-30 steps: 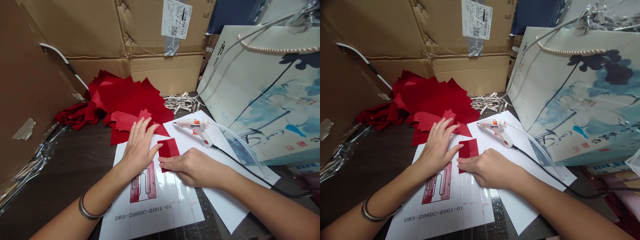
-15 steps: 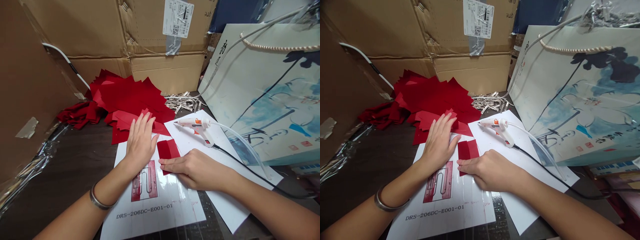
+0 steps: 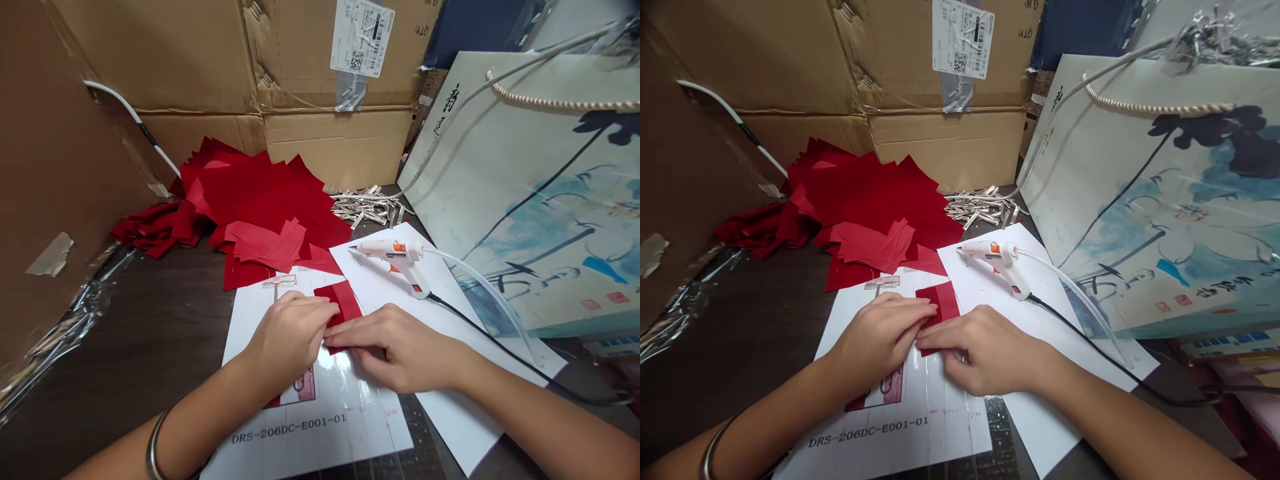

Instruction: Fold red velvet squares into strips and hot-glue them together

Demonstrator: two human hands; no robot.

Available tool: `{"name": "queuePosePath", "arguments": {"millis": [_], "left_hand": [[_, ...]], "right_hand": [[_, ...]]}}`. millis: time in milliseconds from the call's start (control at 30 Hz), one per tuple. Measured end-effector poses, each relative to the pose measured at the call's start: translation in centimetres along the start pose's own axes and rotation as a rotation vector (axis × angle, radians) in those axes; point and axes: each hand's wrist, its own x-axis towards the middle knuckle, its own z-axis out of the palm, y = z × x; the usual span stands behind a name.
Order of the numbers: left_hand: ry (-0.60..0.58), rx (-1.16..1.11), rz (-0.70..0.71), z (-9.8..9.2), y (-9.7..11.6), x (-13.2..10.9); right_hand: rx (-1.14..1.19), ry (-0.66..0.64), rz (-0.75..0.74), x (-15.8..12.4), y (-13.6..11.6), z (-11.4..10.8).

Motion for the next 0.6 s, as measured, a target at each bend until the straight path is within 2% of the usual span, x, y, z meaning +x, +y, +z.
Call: {"name": "queuePosePath", "arguments": {"millis": [67,167,267,333,433,500,600], "left_hand": [[-0.014,0.004,0.017,-0.2,0.0,0.0],[-0.053,0.019,0.031,-0.4,0.1,0.0],[-0.071,0.102,0.032,-0.5,0.2,0.0],[-0.098,0.171,0.022,-0.5,0.4,-0.2],[-0.218,0.204,-0.008,-0.4,0.5,-0.4],[-0.283,0.209,-0.037,-0.4,0.5,-0.5],[-0.31,0.223,-0.083,-0.3,0.7,-0.3]], "right_hand": [[0.094,0.125,0.084,-0.1,-0.9,-0.1],[0.069,0.455,0.354,-0.8,-2.6,-0.2],[-0.033,0.695,0.445,-2.5,-3.3,0.5],[-0.09,0.753,0.499,-3.9,-2.8,1.4],[-0.184,0.805,0.617,-5.5,-1.1,2.4],[-0.175,0.858,0.675,-5.7,0.2,2.2],[-0.069,0.855,0.777,-4.6,1.7,0.6]]}}
